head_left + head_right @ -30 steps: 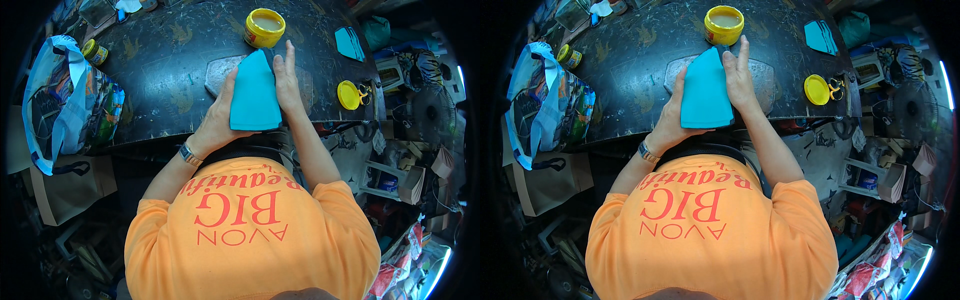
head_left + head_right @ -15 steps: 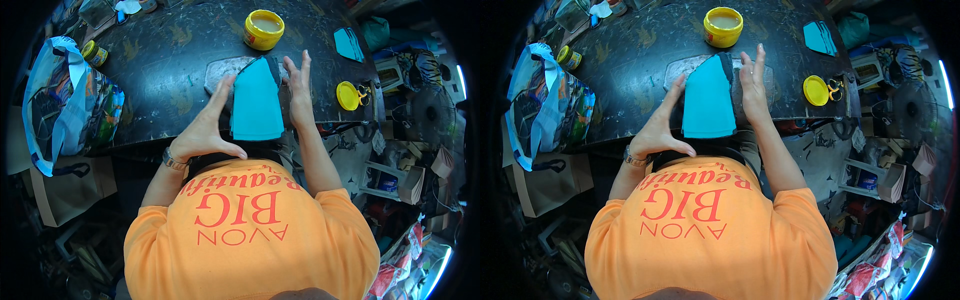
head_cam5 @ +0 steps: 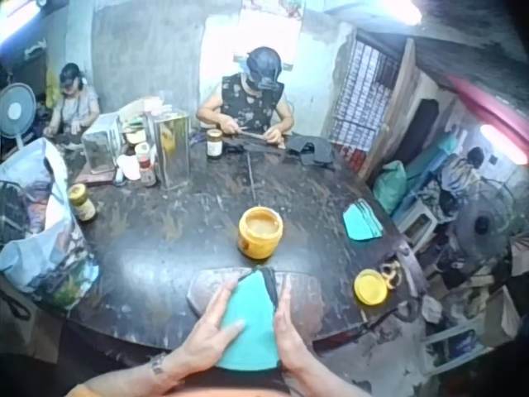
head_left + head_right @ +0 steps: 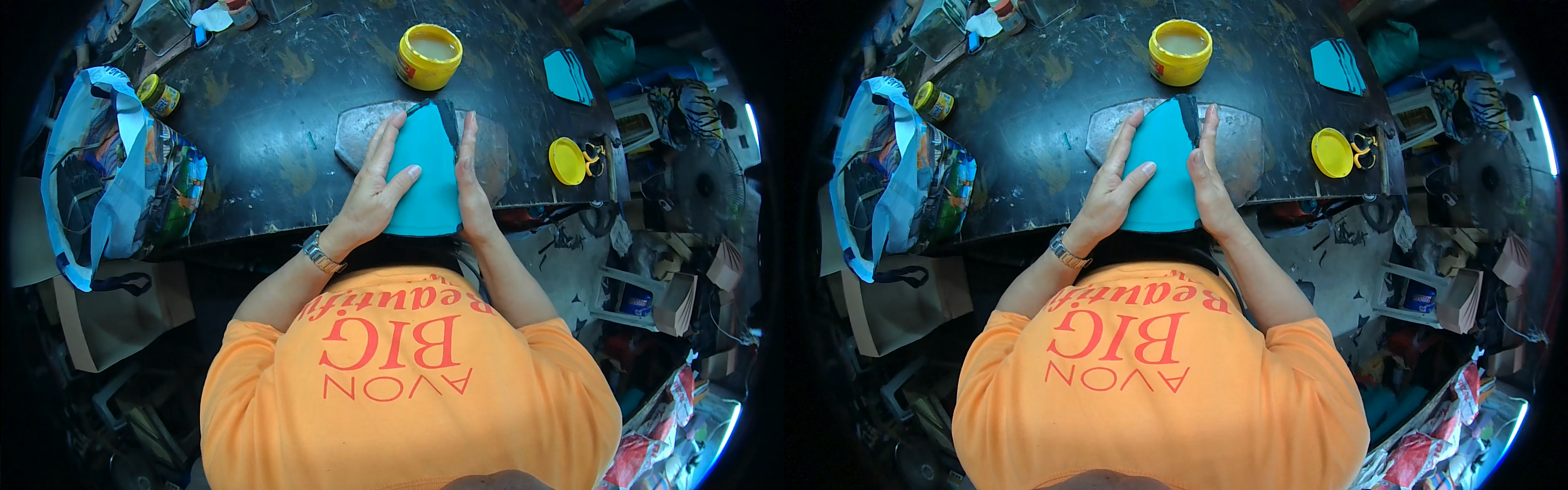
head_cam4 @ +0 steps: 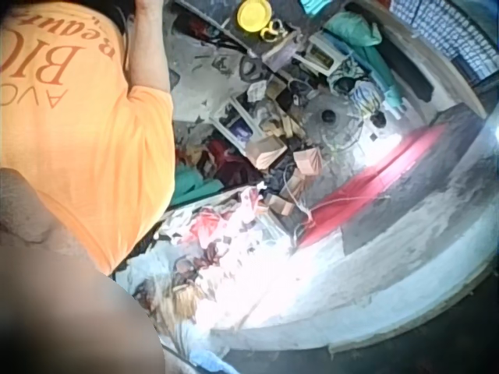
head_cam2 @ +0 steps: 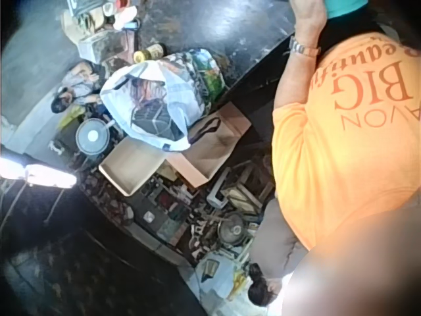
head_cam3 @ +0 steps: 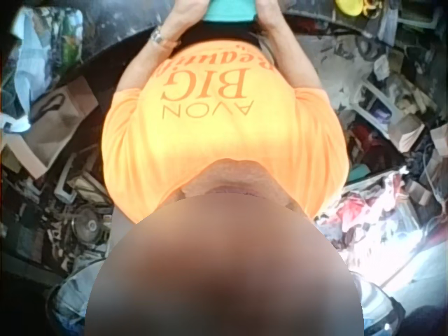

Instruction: The person repeatedly applies glue from a yellow tub to the edges of teal foam pieces and presses them together. They handle the foam pieces one at a time, aligning edges and smoothing the bond before moving to the next piece.

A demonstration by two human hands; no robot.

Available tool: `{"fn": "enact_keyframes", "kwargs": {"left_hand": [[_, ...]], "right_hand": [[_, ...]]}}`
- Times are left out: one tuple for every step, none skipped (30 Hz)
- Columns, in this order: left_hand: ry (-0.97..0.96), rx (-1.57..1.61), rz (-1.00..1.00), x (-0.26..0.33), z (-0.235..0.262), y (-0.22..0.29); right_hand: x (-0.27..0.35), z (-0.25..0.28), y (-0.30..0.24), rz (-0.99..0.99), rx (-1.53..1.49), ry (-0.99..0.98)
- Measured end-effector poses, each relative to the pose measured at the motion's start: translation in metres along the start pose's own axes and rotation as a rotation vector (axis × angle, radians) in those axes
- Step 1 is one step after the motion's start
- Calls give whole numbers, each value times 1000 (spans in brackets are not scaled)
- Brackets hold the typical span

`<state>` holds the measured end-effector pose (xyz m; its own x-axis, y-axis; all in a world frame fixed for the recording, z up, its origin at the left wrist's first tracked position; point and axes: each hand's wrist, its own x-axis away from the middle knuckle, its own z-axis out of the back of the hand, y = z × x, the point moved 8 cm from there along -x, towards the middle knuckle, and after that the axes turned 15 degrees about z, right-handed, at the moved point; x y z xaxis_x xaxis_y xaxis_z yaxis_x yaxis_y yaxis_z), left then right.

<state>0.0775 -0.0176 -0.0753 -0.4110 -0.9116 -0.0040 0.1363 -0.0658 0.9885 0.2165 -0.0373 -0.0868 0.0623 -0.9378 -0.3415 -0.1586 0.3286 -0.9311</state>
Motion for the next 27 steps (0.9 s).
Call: {"fn": "enact_keyframes", "kwargs": {"left_hand": [[6, -13, 0, 0, 0, 1], [7, -27, -2, 1, 0, 1], [6, -40, -4, 1, 0, 2], [5, -52, -6, 1, 0, 3], [3, -63, -8, 1, 0, 4], [2, -74, -11, 1, 0, 5], [2, -77, -5, 0, 2, 6], [3, -81, 1, 1, 3, 8], [3, -84, 15, 1, 4, 9], [18, -69, 32, 1, 8, 11], [32, -55, 54, 0, 11, 13], [49, -38, 89, -2, 14, 13], [55, -55, 46, -4, 15, 20], [65, -70, 19, -6, 15, 25], [80, -79, -37, -8, 16, 31], [74, -163, -24, -12, 14, 30], [72, -242, -39, -16, 11, 31], [70, -320, -54, -19, 8, 31], [81, -362, -51, -21, 7, 29], [92, -404, -46, -22, 5, 26], [104, -453, -38, -23, 4, 24], [116, -384, -43, -23, 6, 23], [127, -322, -44, -22, 8, 24], [127, -276, 18, -22, 10, 20], [155, -231, -73, -17, 12, 29], [174, -203, -103, -12, 16, 36], [194, -175, -133, -7, 20, 44]], "right_hand": [[-1, 1, -1, 4, 3, 8], [-1, 2, -1, 9, 8, 18], [-2, 3, -2, 13, 13, 29], [-2, 5, -2, -1, -71, 62], [-3, 7, -3, -14, -155, 94], [-4, 9, -3, -31, -250, 131], [-6, 19, -6, -25, -121, 169], [-12, 32, -10, -23, -3, 212], [-19, 43, -16, -1, 110, 239], [-31, 55, -21, 35, 207, 298], [-45, 62, -31, 119, 297, 258], [-58, 69, -42, 195, 391, 225], [-71, 74, -50, 270, 485, 190], [-85, 76, -54, 342, 562, 175], [-102, 77, -50, 322, 643, 117], [-120, 76, -47, 326, 722, 43], [-137, 72, -46, 372, 796, -46], [-152, 73, -39, 343, 936, -56], [-165, 68, -31, 354, 1071, -83], [-174, 68, -22, 299, 1215, -95], [-181, 63, -16, 321, 1310, -149], [-187, 61, -6, 276, 1413, -188], [-192, 59, 0, 249, 1516, -222], [-198, 57, 9, 193, 1539, -281], [-202, 54, 14, 159, 1563, -335], [-203, 54, 20, 89, 1587, -399], [-205, 55, 12, 153, 1546, -314]]}}
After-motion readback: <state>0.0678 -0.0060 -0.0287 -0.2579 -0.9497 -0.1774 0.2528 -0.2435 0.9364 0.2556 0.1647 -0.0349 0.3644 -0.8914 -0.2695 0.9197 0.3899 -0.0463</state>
